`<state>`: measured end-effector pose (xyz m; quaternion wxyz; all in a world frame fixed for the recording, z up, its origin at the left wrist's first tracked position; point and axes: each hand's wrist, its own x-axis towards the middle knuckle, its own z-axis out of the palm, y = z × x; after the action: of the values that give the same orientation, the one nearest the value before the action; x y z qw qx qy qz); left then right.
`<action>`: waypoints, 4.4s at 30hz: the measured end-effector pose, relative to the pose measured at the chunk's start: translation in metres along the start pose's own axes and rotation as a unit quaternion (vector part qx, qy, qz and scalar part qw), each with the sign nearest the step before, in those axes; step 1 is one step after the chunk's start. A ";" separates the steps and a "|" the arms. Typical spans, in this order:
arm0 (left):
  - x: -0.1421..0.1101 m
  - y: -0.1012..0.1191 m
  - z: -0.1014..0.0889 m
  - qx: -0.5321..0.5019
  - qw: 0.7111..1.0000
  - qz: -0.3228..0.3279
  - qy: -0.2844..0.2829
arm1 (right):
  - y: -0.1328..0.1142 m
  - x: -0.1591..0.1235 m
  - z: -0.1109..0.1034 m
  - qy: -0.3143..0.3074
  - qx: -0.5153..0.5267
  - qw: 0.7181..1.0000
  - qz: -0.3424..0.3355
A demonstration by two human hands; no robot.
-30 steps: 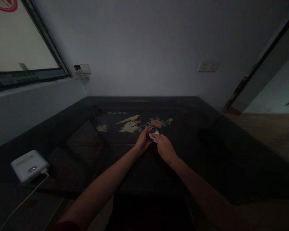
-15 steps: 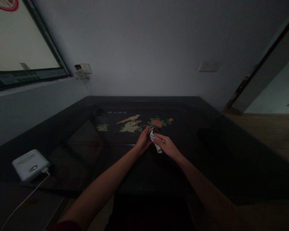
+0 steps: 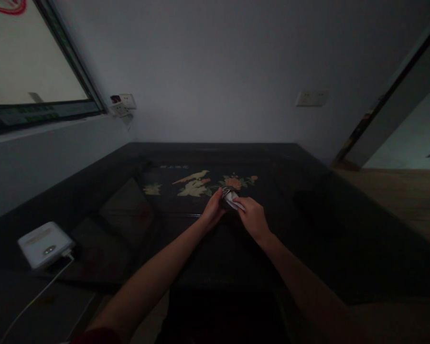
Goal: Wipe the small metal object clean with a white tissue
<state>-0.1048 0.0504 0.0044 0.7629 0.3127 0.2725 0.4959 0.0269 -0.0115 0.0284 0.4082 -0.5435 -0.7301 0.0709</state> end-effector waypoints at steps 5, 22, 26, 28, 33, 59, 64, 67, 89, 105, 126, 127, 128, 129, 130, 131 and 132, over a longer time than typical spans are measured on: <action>-0.002 -0.001 0.003 0.001 1.000 0.020 -0.016 | -0.007 -0.002 0.001 -0.046 -0.004 0.997 -0.063; 0.001 -0.001 0.000 0.004 1.000 0.020 0.002 | -0.003 -0.004 0.013 -0.139 0.000 0.990 -0.028; 0.003 -0.003 -0.002 -0.002 1.000 0.012 -0.004 | 0.003 -0.006 0.020 -0.118 -0.079 0.986 -0.088; 0.004 -0.004 -0.003 -0.003 1.000 0.014 -0.008 | 0.002 -0.006 0.021 -0.095 -0.104 0.985 -0.102; 0.005 -0.004 -0.002 0.003 1.000 0.026 0.012 | -0.005 -0.008 0.019 -0.105 -0.124 0.982 -0.092; 0.006 0.000 0.000 -0.012 1.000 -0.001 0.017 | -0.013 -0.009 0.021 -0.111 -0.266 0.951 -0.109; 0.007 -0.004 -0.003 0.006 1.000 0.004 0.003 | -0.020 -0.010 0.016 -0.134 -0.241 0.959 -0.068; 0.006 -0.004 -0.003 0.020 1.000 0.011 -0.013 | -0.019 -0.009 0.013 -0.135 -0.144 0.979 -0.044; 0.000 0.000 0.001 0.004 1.000 -0.003 -0.007 | -0.009 -0.003 0.010 -0.160 -0.161 0.969 -0.095; 0.000 -0.002 -0.003 0.038 0.999 0.006 -0.006 | 0.000 -0.002 0.026 -0.067 0.311 0.940 0.127; 0.007 -0.005 -0.006 0.048 0.999 -0.007 -0.024 | -0.008 -0.002 0.006 -0.164 -0.101 0.979 -0.062; 0.008 -0.005 -0.006 0.044 0.999 -0.007 -0.026 | -0.007 -0.002 0.006 -0.160 -0.114 0.978 -0.068; 0.007 -0.004 -0.005 0.041 0.999 -0.008 -0.027 | -0.007 -0.003 0.007 -0.157 -0.127 0.977 -0.070; 0.007 -0.004 -0.003 0.038 0.999 -0.009 -0.029 | -0.007 -0.003 0.007 -0.157 -0.136 0.976 -0.070; 0.006 -0.003 -0.002 0.037 0.999 -0.011 -0.031 | -0.007 -0.003 0.008 -0.156 -0.142 0.975 -0.068; 0.005 -0.002 -0.001 0.037 0.999 -0.012 -0.032 | -0.007 -0.003 0.008 -0.155 -0.140 0.976 -0.064; 0.004 -0.001 0.000 0.039 0.999 -0.013 -0.030 | -0.007 -0.003 0.008 -0.154 -0.129 0.978 -0.059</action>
<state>-0.1028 0.0541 0.0029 0.7645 0.3537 0.2728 0.4649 0.0164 -0.0145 0.0255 0.2205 -0.5302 -0.8180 0.0343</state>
